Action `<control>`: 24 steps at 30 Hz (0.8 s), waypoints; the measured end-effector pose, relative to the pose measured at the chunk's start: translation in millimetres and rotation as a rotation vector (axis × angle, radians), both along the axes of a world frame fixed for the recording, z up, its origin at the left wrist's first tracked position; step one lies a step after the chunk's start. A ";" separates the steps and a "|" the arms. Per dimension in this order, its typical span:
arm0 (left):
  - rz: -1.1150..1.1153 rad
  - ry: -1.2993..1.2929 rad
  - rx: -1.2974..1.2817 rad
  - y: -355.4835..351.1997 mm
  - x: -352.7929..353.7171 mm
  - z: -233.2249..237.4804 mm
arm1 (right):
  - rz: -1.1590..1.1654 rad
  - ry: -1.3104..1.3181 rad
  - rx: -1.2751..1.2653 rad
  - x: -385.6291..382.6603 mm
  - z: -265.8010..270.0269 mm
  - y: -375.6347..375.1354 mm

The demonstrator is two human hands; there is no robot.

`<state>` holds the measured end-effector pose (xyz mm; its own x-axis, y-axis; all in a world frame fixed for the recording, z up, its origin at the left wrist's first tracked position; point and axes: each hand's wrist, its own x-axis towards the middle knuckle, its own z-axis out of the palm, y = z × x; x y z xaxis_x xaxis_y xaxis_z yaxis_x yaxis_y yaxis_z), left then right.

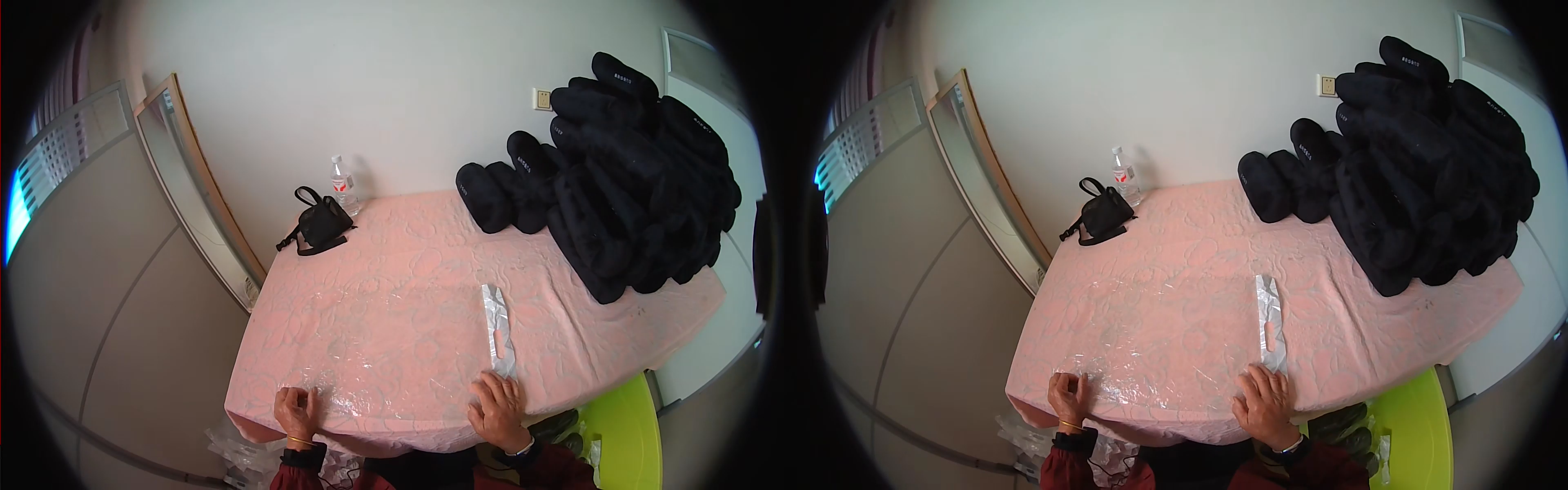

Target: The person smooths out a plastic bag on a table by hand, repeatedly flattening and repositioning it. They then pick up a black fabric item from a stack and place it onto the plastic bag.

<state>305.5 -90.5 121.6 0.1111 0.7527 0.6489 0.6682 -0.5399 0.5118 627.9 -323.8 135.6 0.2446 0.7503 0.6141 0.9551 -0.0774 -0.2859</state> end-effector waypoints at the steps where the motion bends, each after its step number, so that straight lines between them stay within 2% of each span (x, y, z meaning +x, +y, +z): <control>1: 0.008 -0.002 0.008 -0.9 -0.1 -0.5 | 0.007 0.001 -0.008 0.3 0.2 -1.1; 8: 0.038 0.005 -0.002 -3.0 4.8 8.5 | 0.040 0.015 -0.047 3.2 -2.9 -2.8; 18: -0.018 0.050 0.036 2.4 -5.7 -1.1 | 0.073 0.094 0.048 5.1 -0.5 -1.2; 22: -0.057 0.151 -0.002 -1.6 -1.1 9.3 | 0.143 0.241 0.022 14.7 -4.2 -10.8; 24: -0.187 0.430 0.122 -12.9 17.8 34.1 | 0.162 0.303 0.017 16.1 0.5 -7.6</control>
